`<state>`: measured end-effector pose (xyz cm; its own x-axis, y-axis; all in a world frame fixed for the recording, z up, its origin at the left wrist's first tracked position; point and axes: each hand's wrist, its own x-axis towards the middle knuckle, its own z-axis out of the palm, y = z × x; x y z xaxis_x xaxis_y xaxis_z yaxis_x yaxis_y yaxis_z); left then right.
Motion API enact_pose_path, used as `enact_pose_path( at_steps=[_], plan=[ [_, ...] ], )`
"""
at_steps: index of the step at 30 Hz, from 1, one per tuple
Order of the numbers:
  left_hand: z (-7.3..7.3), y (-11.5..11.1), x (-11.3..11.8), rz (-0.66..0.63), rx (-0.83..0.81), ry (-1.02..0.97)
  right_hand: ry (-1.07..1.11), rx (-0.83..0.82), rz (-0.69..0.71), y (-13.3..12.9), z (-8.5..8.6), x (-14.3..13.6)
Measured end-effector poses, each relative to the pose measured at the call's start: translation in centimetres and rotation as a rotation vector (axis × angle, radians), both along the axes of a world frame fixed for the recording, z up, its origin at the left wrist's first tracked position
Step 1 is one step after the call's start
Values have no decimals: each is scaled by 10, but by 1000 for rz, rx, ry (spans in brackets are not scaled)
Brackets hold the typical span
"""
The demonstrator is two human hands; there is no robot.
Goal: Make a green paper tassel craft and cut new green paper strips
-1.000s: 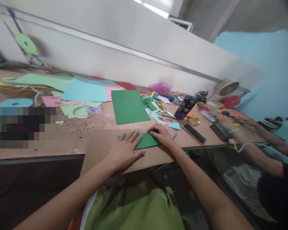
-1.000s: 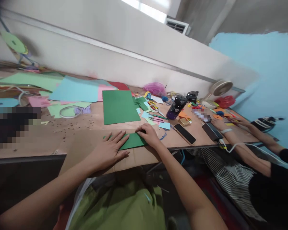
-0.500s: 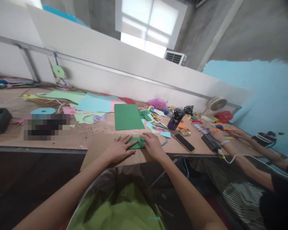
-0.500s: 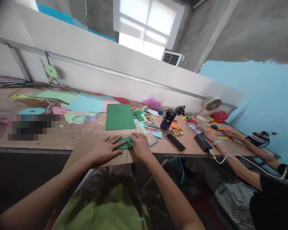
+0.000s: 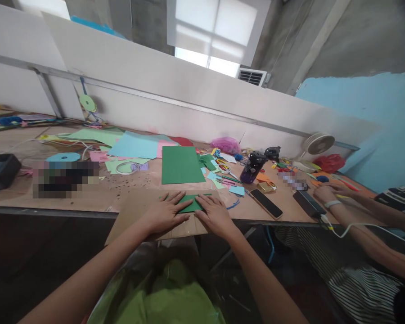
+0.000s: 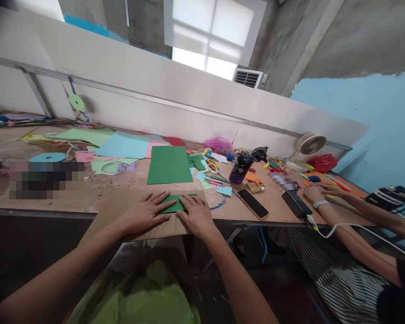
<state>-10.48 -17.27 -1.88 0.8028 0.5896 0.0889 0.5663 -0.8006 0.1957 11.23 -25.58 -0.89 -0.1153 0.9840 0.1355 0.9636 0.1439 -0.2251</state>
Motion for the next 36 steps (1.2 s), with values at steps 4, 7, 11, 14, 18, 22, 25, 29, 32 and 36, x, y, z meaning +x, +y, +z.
enact_pose_path(
  at_steps=[4,7,11,14,18,22,25,29,32,36],
  plan=[
    [2,0,0,14,-10,14,-18,-12,-97,-3,-2,9],
    [0,1,-1,7,-1,13,-43,10,-124,-3,1,9],
    [-4,2,-1,-8,18,0,-75,118,-119,1,9,-6],
    [-5,2,-1,-3,18,14,-40,74,-1,7,8,-17],
    [-3,1,0,2,8,16,18,-48,82,9,2,-13],
    [1,1,0,-8,-15,16,19,-83,12,2,0,8],
    [3,1,0,-4,-28,14,18,-116,-59,-3,1,21],
    [4,0,1,2,-29,16,-5,-100,-88,-6,2,20],
    [5,-1,1,6,-16,16,-20,-37,-56,-9,4,9],
    [3,-1,1,-5,-12,13,7,-63,81,-17,3,1]
  ],
)
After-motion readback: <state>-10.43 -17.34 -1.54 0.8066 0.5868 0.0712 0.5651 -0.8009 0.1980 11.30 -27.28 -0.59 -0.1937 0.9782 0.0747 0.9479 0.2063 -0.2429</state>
